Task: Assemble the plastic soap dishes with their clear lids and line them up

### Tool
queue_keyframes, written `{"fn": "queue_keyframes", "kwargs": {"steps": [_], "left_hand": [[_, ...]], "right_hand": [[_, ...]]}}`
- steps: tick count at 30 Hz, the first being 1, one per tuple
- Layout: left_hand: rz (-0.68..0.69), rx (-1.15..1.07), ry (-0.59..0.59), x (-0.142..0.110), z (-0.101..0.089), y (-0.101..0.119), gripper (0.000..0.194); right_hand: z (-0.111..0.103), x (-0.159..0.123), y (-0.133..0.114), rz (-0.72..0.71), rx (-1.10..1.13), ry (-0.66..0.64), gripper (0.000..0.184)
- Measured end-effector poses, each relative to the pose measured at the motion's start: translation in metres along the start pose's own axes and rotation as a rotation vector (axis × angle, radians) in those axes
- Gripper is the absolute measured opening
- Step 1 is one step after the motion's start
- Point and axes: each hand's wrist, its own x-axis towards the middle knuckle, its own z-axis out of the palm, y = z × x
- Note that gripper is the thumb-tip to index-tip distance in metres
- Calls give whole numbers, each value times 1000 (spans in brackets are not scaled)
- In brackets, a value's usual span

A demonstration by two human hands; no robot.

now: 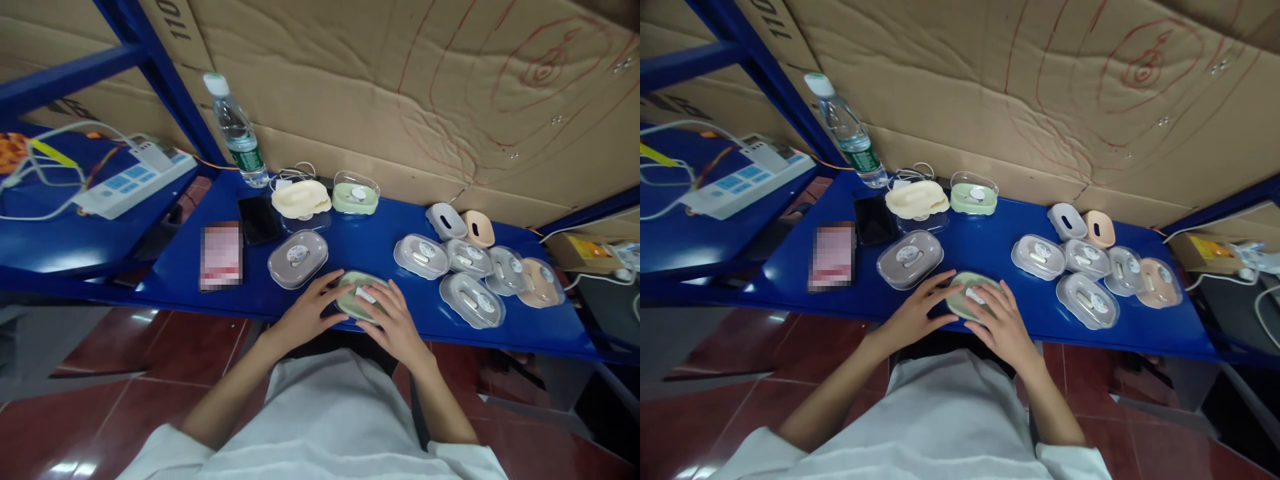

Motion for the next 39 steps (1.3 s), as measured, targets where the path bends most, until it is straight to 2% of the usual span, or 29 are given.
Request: {"fn": "queue_keyframes", "kwargs": {"steps": [2,6,12,19,24,27,31,35,37,39], "left_hand": [[-12,40,10,-1,2,2,63],[-45,34,6,-1,3,6,68],[-30,81,-34,2,2,8,65],[-28,90,-8,2,3,9,65],[-32,120,40,2,5,9,62],[-25,151,104,1,8,8,61],[-28,150,186,1,9,5,53],[-54,141,281,2,6,6,48],[-46,138,271,1,6,8,46],[-28,153,246,1,6,9,45]], "right_hand": [[-3,-4,7,-1,13,-16,53],[-1,-13,13,27,19,23,59],[7,-17,10,41,-36,52,60],[11,-16,12,114,7,107,61],[9,-11,5,125,-64,96,60],[1,2,-5,119,-180,48,57],[-12,32,-7,-64,-206,-83,55],[-22,73,26,-167,-274,-175,51],[-27,92,46,-144,-342,-194,52],[-30,105,61,-56,-429,-170,49]]}}
